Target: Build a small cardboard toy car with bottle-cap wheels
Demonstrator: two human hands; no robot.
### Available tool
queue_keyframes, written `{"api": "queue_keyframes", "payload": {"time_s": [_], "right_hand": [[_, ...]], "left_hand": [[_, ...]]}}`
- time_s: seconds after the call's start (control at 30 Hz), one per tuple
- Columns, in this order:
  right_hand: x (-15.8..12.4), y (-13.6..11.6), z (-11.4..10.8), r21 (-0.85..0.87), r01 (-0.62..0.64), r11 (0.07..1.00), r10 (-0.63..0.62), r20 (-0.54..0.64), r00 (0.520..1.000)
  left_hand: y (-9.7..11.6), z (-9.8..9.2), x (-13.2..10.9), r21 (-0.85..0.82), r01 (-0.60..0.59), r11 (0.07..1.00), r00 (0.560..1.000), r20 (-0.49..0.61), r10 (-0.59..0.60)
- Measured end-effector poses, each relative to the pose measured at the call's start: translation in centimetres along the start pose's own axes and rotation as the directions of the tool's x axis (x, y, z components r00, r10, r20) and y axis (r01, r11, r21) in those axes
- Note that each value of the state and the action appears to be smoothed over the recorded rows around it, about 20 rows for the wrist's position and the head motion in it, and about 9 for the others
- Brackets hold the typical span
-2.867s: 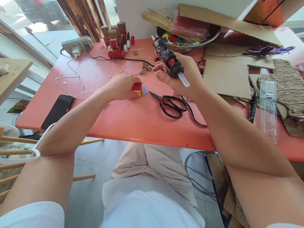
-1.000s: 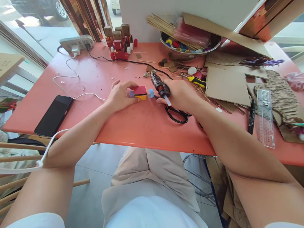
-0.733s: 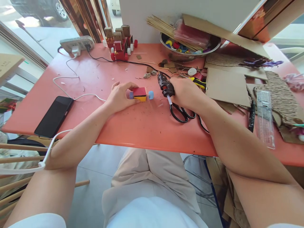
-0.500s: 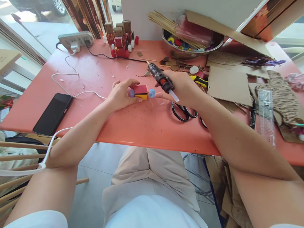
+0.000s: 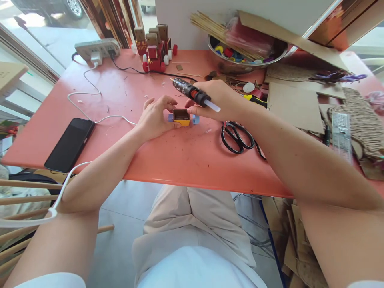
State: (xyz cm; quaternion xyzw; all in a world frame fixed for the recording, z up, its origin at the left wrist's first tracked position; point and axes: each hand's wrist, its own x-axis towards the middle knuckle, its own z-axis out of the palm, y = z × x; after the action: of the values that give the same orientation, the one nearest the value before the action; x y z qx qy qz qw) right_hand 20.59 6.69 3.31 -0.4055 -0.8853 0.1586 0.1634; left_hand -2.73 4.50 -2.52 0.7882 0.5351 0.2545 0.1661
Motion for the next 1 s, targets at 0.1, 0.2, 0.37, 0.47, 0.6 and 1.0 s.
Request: {"api": "queue_keyframes", "payload": {"time_s": [0.1,0.2,0.37,0.47,0.6,1.0], "right_hand": [[0.8,0.4,0.0,0.061,-0.068,0.996,0.07,-0.022,0.997],[1.2,0.6,0.2,0.15,-0.143,0.978,0.153,-0.06,0.986],[1.5,0.4,0.2,0.241,-0.222,0.945,0.24,-0.047,0.97],[1.9,0.3,0.2,0.299,-0.239,0.924,0.259,-0.032,0.965],[2.3,0.0,0.4,0.342,-0.279,0.898,0.305,-0.023,0.952],[1.9,0.5,0.3,0.298,-0.239,0.924,0.26,-0.032,0.965]], "left_hand": [[0.2,-0.1,-0.1,-0.005,0.02,1.0,1.0,0.004,-0.02],[0.2,-0.1,-0.1,-0.014,0.033,0.999,0.999,0.001,-0.033],[0.1,-0.2,0.0,-0.017,0.023,1.0,1.0,0.008,-0.023],[0.3,-0.4,0.0,-0.007,0.034,0.999,0.999,0.023,-0.034],[0.7,-0.6,-0.1,-0.014,0.042,0.999,0.998,0.039,-0.042],[1.0,-0.1,-0.2,-0.014,0.029,0.999,0.999,0.026,-0.029]]}}
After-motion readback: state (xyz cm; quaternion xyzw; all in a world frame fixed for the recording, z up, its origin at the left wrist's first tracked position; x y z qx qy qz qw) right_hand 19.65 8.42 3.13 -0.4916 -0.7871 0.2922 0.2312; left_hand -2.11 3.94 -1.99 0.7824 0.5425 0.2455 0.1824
